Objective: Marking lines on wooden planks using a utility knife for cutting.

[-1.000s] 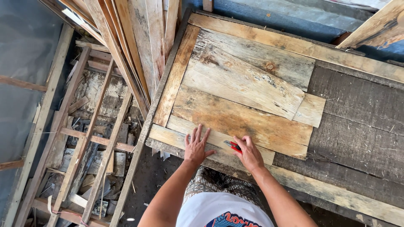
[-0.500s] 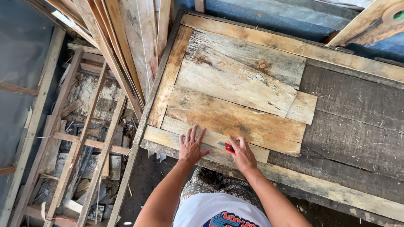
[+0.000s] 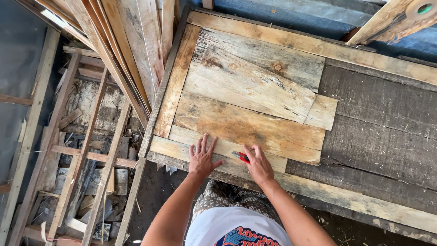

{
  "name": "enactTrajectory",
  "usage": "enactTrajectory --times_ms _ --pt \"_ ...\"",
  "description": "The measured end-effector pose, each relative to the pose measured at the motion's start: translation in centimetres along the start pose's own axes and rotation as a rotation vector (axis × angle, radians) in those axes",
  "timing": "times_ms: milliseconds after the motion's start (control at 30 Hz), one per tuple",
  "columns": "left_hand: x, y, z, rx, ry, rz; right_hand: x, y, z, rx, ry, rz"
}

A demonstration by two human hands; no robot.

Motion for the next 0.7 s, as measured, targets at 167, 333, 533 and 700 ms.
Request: enactTrajectory --times_ms 167,333,533,700 --pt "0.2 0.1 -0.6 0.000 -0.016 0.001 0.1 0.0 0.1 -0.072 -0.046 0.077" --pt "-0.1 0.1 -0.1 0.006 -0.016 -0.001 0.5 -0.2 0.4 -0.036 -0.007 0.014" --pt "0.4 0.3 -0.8 0.030 -0.001 0.002 0.6 -1.2 -0.4 -0.026 0.014 0.059" --pt "0.8 0.6 -1.0 -0.054 -0.063 0.010 0.4 -0.4 0.4 -0.019 0.025 0.013"
Point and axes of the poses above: each hand's wrist, its own x-axis towards the middle knuckle, its own z-axis out of the back of the hand, y = z × x, the point moved 8 cm from there along x, towards the middle knuckle, and after that the axes turned 10 degrees about x, right-handed, at the moved point
